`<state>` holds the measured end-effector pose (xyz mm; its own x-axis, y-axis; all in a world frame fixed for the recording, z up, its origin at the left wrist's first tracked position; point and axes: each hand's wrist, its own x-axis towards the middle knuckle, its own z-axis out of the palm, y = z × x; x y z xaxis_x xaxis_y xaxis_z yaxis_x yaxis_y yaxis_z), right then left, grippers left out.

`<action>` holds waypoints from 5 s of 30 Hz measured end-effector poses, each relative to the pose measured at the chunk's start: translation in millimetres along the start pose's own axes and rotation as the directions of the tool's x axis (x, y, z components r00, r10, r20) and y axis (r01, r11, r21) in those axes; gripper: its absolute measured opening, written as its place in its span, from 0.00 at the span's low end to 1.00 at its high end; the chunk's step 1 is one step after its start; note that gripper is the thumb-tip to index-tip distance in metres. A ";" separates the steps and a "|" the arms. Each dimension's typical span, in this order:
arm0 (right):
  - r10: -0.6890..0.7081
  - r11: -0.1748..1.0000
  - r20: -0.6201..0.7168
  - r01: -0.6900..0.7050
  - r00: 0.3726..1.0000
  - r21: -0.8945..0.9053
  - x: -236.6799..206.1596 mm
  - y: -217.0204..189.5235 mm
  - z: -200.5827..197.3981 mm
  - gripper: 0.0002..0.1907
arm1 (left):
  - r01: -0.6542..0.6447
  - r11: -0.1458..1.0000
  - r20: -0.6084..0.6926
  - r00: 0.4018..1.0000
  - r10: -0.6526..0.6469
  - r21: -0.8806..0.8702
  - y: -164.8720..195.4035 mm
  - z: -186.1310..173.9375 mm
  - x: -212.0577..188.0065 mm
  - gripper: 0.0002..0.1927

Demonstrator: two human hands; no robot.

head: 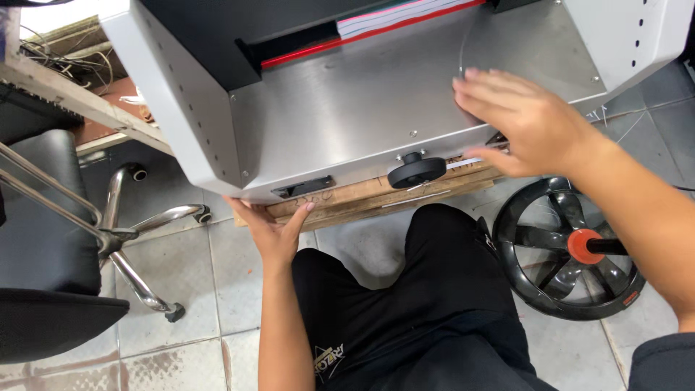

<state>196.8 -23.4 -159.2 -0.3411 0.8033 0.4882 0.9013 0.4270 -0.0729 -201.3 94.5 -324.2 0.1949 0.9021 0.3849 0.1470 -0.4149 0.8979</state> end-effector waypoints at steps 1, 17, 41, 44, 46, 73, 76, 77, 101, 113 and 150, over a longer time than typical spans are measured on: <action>0.024 0.999 -0.059 -0.022 0.998 0.024 -5.4 -1.7 3.3 0.23 | 0.004 1.000 0.004 1.000 -0.004 -0.007 -0.2 0.8 -0.1 0.74; 0.962 0.104 0.007 -0.388 0.273 0.916 -220.7 148.0 20.9 0.05 | -0.046 0.999 0.045 0.998 0.047 -0.023 -33.8 1.4 -9.8 0.72; 0.643 0.470 -0.054 -0.338 0.764 0.816 -1.1 81.5 33.7 0.16 | -0.107 0.663 -0.052 0.975 0.215 0.741 117.7 153.7 203.0 0.24; 0.700 0.327 0.027 -0.355 0.713 0.876 0.8 100.1 45.9 0.17 | -0.114 0.673 -0.070 0.968 0.241 0.731 114.1 158.3 209.8 0.27; 0.714 0.251 0.081 -0.362 0.696 0.897 -3.1 102.2 49.8 0.19 | -0.115 0.647 -0.062 0.968 0.244 0.754 108.3 160.1 204.5 0.28; 0.654 -0.069 0.322 -0.370 0.685 0.927 25.6 113.4 63.1 0.02 | -0.140 0.665 -0.127 0.933 0.336 0.734 66.8 150.0 215.8 0.15; 0.636 -0.159 0.350 -0.328 0.688 0.931 29.0 109.8 59.4 0.04 | -0.081 0.751 -0.091 0.979 0.185 0.655 70.4 143.4 214.7 0.13; 0.624 -0.185 0.363 -0.320 0.692 0.929 30.7 107.6 58.2 0.05 | -0.079 0.761 -0.096 0.979 0.182 0.644 72.2 141.5 214.7 0.13; 0.849 -0.271 0.470 -0.566 0.241 0.779 28.1 -75.2 -13.9 0.39 | 0.016 0.856 0.154 0.982 -0.112 0.516 191.8 59.7 134.3 0.10; 0.569 -0.723 0.816 -0.533 -0.099 0.440 65.1 -21.1 -23.8 0.22 | 0.673 0.706 0.151 0.691 -0.707 0.223 285.2 54.2 12.1 0.24; -0.279 0.673 -0.026 0.214 0.960 0.708 238.1 -500.6 -335.5 0.26 | -0.053 0.264 -0.252 0.518 -0.817 -0.963 660.7 -292.9 -121.1 0.24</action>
<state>-246.0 -185.2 285.3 -0.5717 0.6417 0.5112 0.3450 0.7534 -0.5599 -411.8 -254.1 285.0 -0.2639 0.8362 -0.4808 -0.9055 -0.0429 0.4223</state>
